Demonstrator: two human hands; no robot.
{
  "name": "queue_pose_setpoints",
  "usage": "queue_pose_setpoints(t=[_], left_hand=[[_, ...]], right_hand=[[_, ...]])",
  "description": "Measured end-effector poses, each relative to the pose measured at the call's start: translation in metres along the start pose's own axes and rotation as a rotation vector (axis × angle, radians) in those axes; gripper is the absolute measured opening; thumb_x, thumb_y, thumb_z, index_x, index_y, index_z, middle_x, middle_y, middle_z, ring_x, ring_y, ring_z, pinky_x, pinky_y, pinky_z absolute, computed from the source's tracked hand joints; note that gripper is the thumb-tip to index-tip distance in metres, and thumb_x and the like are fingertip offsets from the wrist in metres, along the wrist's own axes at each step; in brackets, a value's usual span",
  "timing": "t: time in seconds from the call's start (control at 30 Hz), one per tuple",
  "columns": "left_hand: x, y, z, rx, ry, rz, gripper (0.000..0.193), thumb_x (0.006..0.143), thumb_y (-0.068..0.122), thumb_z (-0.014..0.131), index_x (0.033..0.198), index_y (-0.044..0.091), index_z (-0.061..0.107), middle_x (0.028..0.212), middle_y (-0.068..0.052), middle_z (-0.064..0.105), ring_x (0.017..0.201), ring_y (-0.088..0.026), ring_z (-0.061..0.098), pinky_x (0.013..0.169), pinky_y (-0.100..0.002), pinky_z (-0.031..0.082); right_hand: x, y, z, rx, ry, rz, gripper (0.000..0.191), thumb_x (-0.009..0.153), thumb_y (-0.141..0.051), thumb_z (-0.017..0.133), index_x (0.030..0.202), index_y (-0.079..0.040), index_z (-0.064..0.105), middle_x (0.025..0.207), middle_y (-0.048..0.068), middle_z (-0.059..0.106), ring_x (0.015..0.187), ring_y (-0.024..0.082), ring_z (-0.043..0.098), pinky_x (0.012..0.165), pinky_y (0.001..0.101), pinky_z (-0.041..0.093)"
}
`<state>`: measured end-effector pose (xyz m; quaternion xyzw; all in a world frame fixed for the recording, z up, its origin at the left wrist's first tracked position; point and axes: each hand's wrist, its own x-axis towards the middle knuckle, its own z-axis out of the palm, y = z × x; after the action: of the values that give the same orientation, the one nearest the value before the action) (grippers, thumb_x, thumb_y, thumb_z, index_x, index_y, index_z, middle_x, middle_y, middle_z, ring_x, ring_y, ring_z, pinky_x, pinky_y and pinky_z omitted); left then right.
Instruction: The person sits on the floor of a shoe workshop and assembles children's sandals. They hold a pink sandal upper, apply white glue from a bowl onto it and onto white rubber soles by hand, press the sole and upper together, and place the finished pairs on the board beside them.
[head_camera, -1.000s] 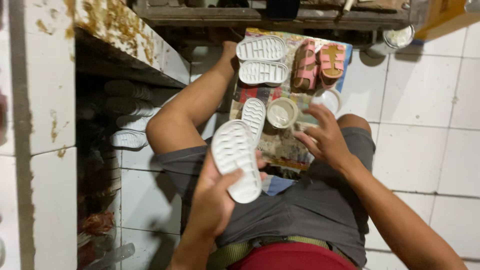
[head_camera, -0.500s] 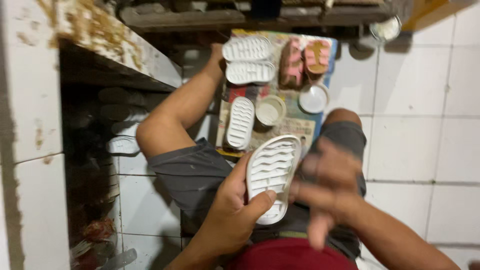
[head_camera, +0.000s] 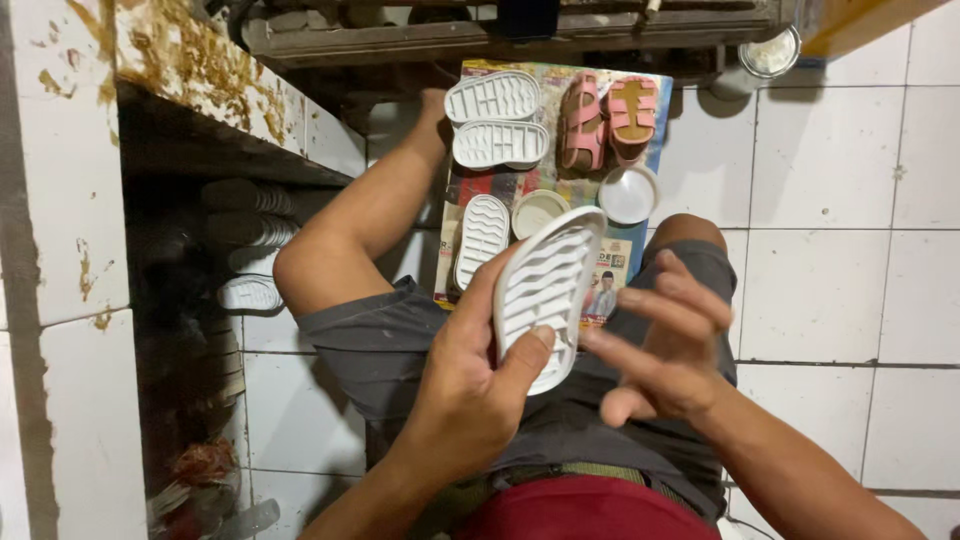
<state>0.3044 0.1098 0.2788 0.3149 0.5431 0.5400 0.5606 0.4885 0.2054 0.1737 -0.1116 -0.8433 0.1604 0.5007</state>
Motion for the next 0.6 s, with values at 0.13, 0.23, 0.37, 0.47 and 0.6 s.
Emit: queue_pose_setpoints(t=[0.13, 0.23, 0.37, 0.47, 0.6], left_hand=[[0.001, -0.001, 0.002, 0.028, -0.048, 0.049, 0.056, 0.099, -0.005, 0.054, 0.154, -0.001, 0.042, 0.138, -0.014, 0.062, 0.123, -0.017, 0.059, 0.107, -0.03, 0.049], [0.004, -0.003, 0.005, -0.147, 0.064, 0.07, 0.056, 0.1, -0.005, 0.052, 0.154, -0.002, 0.038, 0.138, -0.016, 0.062, 0.125, -0.018, 0.062, 0.108, -0.031, 0.051], [0.005, -0.005, 0.012, -0.241, 0.081, 0.115, 0.054, 0.102, -0.006, 0.05, 0.154, -0.004, 0.036, 0.142, -0.019, 0.059, 0.128, -0.021, 0.061, 0.111, -0.035, 0.052], [0.003, -0.008, 0.017, -0.328, 0.115, 0.188, 0.05, 0.105, -0.006, 0.049, 0.152, -0.004, 0.033, 0.145, -0.021, 0.058, 0.13, -0.024, 0.063, 0.113, -0.038, 0.053], [0.002, -0.016, 0.014, -0.413, 0.184, 0.311, 0.05, 0.104, -0.005, 0.046, 0.151, -0.002, 0.028, 0.146, -0.022, 0.056, 0.131, -0.027, 0.065, 0.112, -0.043, 0.057]], right_hand=[[-0.012, -0.003, -0.001, -0.076, -0.178, 0.21, 0.073, 0.105, -0.07, 0.044, 0.124, -0.005, 0.07, 0.143, 0.029, 0.05, 0.144, 0.039, 0.035, 0.124, 0.0517, 0.025], [-0.024, -0.012, -0.009, -0.158, -0.255, 0.06, 0.065, 0.1, -0.072, 0.045, 0.118, -0.019, 0.076, 0.138, 0.02, 0.055, 0.141, 0.034, 0.033, 0.128, 0.0535, 0.02], [-0.02, -0.023, -0.01, 0.013, -0.125, 0.114, 0.068, 0.098, -0.072, 0.042, 0.118, -0.016, 0.077, 0.136, 0.014, 0.057, 0.139, 0.03, 0.037, 0.127, 0.0501, 0.03], [-0.001, -0.035, 0.0, -0.103, -0.183, 0.23, 0.06, 0.104, -0.065, 0.05, 0.121, -0.012, 0.074, 0.144, 0.02, 0.048, 0.142, 0.037, 0.034, 0.127, 0.0517, 0.026], [0.017, -0.065, 0.008, 0.358, -0.309, 0.518, 0.061, 0.104, -0.055, 0.058, 0.125, 0.002, 0.06, 0.151, 0.027, 0.037, 0.147, 0.043, 0.028, 0.125, 0.0566, 0.019]])
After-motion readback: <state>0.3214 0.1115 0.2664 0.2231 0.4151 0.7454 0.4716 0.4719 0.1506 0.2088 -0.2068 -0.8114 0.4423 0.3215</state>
